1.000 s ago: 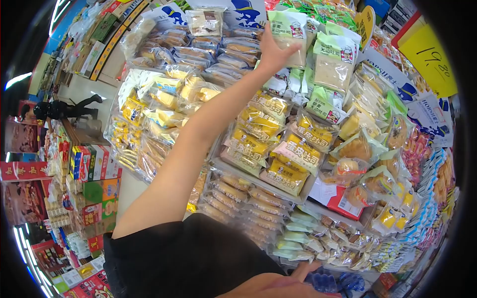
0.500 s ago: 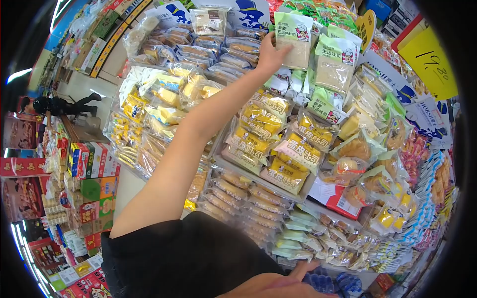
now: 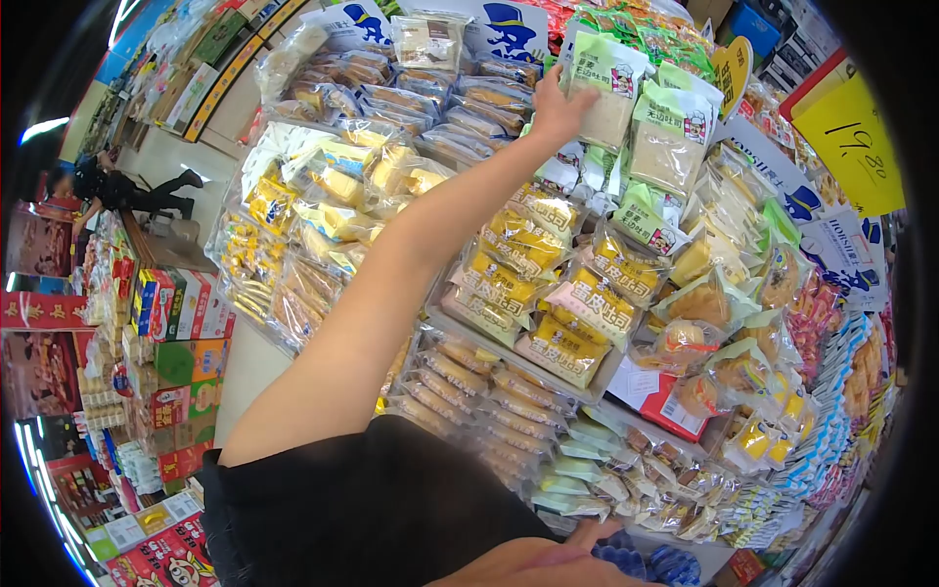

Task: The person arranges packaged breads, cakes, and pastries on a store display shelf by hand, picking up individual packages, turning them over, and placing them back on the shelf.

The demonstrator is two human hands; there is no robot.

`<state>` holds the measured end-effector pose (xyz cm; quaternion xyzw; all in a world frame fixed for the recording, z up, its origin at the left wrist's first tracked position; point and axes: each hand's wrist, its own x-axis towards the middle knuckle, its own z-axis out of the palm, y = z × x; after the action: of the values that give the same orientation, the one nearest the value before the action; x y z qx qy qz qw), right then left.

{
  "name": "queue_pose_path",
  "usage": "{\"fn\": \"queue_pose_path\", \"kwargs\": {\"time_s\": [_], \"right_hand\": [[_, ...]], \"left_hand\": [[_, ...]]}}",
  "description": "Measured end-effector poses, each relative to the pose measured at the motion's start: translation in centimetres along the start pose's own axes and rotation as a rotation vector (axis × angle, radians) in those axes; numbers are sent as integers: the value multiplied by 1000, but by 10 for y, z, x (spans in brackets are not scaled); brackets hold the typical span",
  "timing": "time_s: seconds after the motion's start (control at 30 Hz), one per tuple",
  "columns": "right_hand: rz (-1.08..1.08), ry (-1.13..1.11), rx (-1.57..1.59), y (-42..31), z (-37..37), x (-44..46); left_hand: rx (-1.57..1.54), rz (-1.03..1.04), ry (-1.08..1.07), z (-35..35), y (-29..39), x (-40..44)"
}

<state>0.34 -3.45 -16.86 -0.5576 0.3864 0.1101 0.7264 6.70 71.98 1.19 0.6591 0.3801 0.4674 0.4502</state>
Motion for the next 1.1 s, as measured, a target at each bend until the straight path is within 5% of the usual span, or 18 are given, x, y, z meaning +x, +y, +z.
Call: {"fn": "queue_pose_path", "kwargs": {"time_s": [0.4, 1.1], "right_hand": [[-85, -55, -168, 1, 5, 13], [-649, -33, -1370, 0, 3, 65]], "left_hand": [[-46, -24, -122, -139, 21, -17], [-252, -284, -40, -378, 21, -96]]}}
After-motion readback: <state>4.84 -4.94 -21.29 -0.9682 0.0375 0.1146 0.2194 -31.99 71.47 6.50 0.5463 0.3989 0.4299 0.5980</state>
